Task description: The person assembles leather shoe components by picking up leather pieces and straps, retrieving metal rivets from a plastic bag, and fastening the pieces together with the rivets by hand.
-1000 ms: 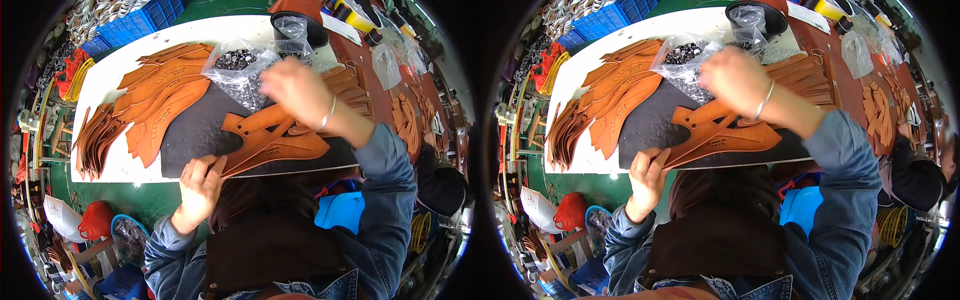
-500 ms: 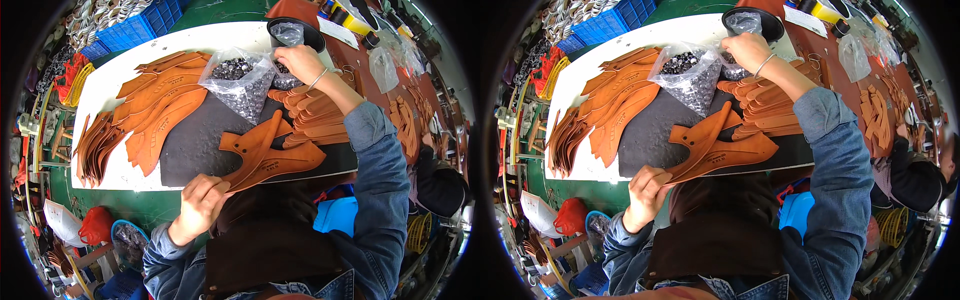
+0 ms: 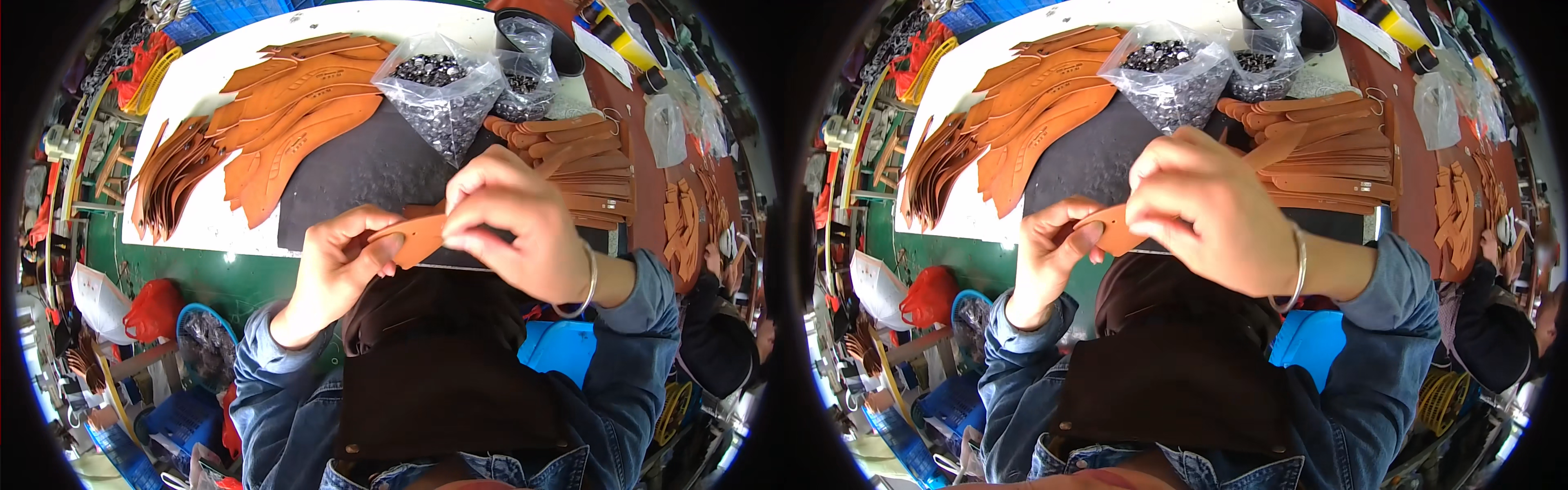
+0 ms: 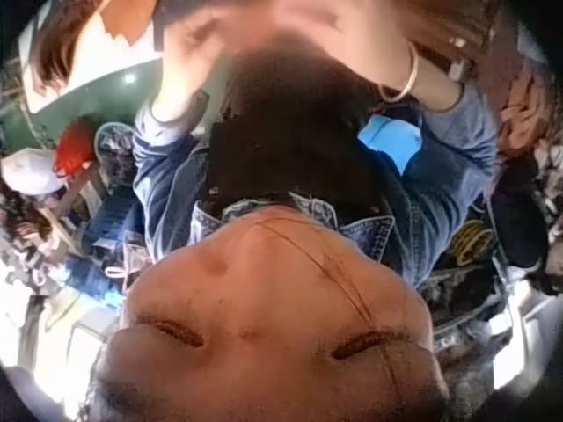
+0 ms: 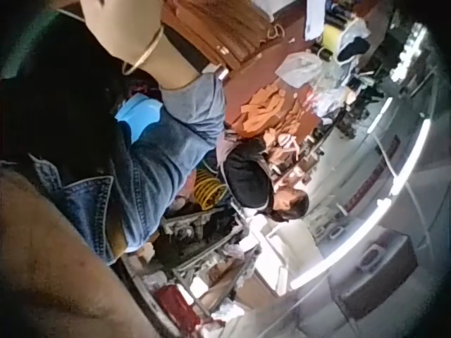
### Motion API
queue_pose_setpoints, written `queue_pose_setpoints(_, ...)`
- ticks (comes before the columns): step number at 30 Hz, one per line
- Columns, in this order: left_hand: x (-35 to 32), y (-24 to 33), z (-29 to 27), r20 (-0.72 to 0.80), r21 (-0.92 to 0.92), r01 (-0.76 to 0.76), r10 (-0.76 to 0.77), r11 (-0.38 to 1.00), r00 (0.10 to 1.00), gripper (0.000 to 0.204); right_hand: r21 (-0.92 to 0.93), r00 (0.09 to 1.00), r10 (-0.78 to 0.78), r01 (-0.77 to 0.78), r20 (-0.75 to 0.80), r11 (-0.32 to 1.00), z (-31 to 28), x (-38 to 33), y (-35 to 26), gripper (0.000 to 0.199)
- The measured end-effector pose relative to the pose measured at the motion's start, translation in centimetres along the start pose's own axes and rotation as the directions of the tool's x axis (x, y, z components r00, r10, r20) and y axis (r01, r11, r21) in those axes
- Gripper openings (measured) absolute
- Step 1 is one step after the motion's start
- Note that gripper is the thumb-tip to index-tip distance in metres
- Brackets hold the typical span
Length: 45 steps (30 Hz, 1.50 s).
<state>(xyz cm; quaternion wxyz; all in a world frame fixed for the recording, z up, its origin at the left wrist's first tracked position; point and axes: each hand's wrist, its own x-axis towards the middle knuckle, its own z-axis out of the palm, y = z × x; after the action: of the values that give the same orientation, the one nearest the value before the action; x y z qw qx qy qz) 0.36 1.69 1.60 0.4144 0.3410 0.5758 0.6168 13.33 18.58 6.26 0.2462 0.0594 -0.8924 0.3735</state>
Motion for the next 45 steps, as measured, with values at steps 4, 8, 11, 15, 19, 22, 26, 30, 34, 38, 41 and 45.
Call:
queue_pose_setpoints(4, -0.5, 0.0, 0.6, 0.026, -0.146, -0.079, 0.084, 0.986, 0.996, 0.015, -0.003, 0.999, 0.006, -0.006, -0.042, 1.000, 1.8, -0.5, 0.2, 0.011)
queue_pose_setpoints(8, -0.8, 0.5, 0.8, 0.009, -0.031, -0.101, 0.101, 0.994, 0.995, 0.016, 0.043, 0.999, 0.029, -0.031, 0.041, 0.999, 2.3, -0.6, 0.3, 0.014)
queue_pose_setpoints(11, -0.6, 0.1, 0.4, 0.023, 0.199, -0.258, 0.258, 0.945, 0.966, 0.021, -0.026, 0.998, 0.044, -0.046, -0.054, 0.999, 2.5, -0.3, 0.0, 0.018)
queue_pose_setpoints(15, -0.6, 0.2, 0.6, 0.051, 0.229, -0.375, 0.374, 0.898, 0.926, 0.030, -0.220, 0.981, -0.152, 0.124, -0.120, 0.968, 2.9, -0.3, 0.1, 0.022)
queue_pose_setpoints(19, -0.6, 0.5, 0.8, 0.069, 0.289, -0.441, 0.441, 0.850, 0.895, 0.038, -0.205, 0.980, -0.183, 0.162, -0.085, 0.965, 2.7, 0.0, 0.4, 0.024)
queue_pose_setpoints(22, -0.2, 0.1, 0.7, 0.067, 0.357, -0.503, 0.515, 0.787, 0.854, 0.035, -0.136, 0.994, -0.096, 0.087, -0.057, 0.987, 2.2, 0.5, 0.6, 0.024)
queue_pose_setpoints(26, -0.1, -0.3, 0.1, 0.033, 0.446, -0.522, 0.570, 0.727, 0.821, 0.021, 0.020, 0.939, 0.301, -0.309, 0.167, 0.951, 0.7, 4.0, 3.6, 0.017)
queue_pose_setpoints(30, -0.4, 0.2, -0.1, 0.213, 0.560, -0.653, 0.674, 0.510, 0.708, 0.024, -0.881, 0.931, 0.317, 0.012, 0.183, 0.473, -1.1, 8.1, 10.0, 0.012)
queue_pose_setpoints(34, -0.7, -0.1, -0.3, 0.282, 0.629, -0.682, 0.708, 0.374, 0.648, 0.028, -0.834, 0.903, 0.276, 0.142, 0.330, 0.533, 0.3, 10.1, 13.1, 0.011)
queue_pose_setpoints(38, -0.7, -0.3, -0.4, 0.307, 0.644, -0.694, 0.722, 0.322, 0.620, 0.029, -0.804, 0.945, 0.176, 0.127, 0.276, 0.580, -0.1, 10.2, 14.0, 0.015)
queue_pose_setpoints(41, -0.5, -0.2, -0.3, 0.297, 0.630, -0.704, 0.735, 0.328, 0.609, 0.031, -0.778, 0.988, 0.089, 0.046, 0.130, 0.626, -0.9, 9.7, 14.4, 0.016)
queue_pose_setpoints(45, -0.3, -0.3, -0.3, 0.229, 0.616, -0.691, 0.753, 0.378, 0.617, 0.030, -0.424, 0.993, 0.117, -0.094, 0.030, 0.901, -1.2, 8.8, 11.2, 0.016)
